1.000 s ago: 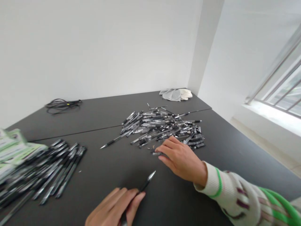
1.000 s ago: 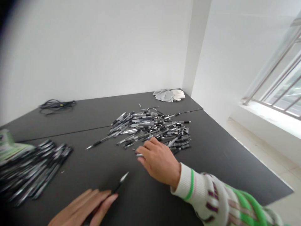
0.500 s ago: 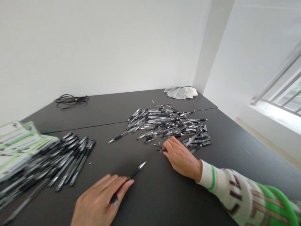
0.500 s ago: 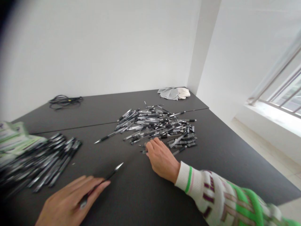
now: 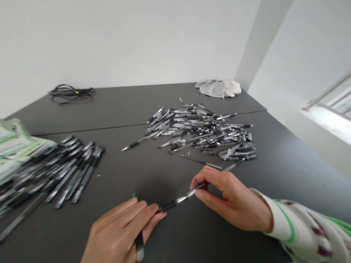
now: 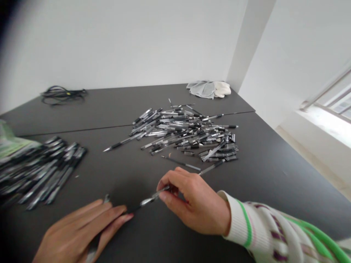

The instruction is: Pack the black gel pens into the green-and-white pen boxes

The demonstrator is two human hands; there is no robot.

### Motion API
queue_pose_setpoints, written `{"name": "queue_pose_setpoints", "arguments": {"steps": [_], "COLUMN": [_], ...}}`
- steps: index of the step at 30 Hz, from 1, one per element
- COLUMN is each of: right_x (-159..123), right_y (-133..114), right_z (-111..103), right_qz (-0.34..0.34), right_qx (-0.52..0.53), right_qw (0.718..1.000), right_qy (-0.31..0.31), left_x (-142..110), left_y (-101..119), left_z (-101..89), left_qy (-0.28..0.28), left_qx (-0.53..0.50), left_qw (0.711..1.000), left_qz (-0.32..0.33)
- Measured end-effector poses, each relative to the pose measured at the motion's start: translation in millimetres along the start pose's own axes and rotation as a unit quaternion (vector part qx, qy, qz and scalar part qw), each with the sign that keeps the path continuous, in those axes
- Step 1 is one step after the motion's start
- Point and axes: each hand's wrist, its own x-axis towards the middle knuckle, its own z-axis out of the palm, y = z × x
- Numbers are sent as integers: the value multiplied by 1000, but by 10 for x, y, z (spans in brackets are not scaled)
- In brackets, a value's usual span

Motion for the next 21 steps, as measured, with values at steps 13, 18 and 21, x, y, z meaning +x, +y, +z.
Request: {"name": "queue_pose_setpoints", "arguments": {"steps": [13, 18, 21], "right_x": [0, 22, 20], "right_y": [-103, -98, -89], "right_z": [167, 183, 192], "right_qz": [-17, 7, 39], "right_qx": [-30, 0, 29], "right_qw": [999, 999, 998], "right_qy": [-23, -36, -51], "left_x": [12, 51, 95], "left_y": [131, 180, 223], "left_z": [38, 37, 46], "left_qy": [-34, -7, -19], "left_qx": [-55, -78, -91], "left_qw": [998, 997, 995], "left_qz": [-15, -28, -42]}}
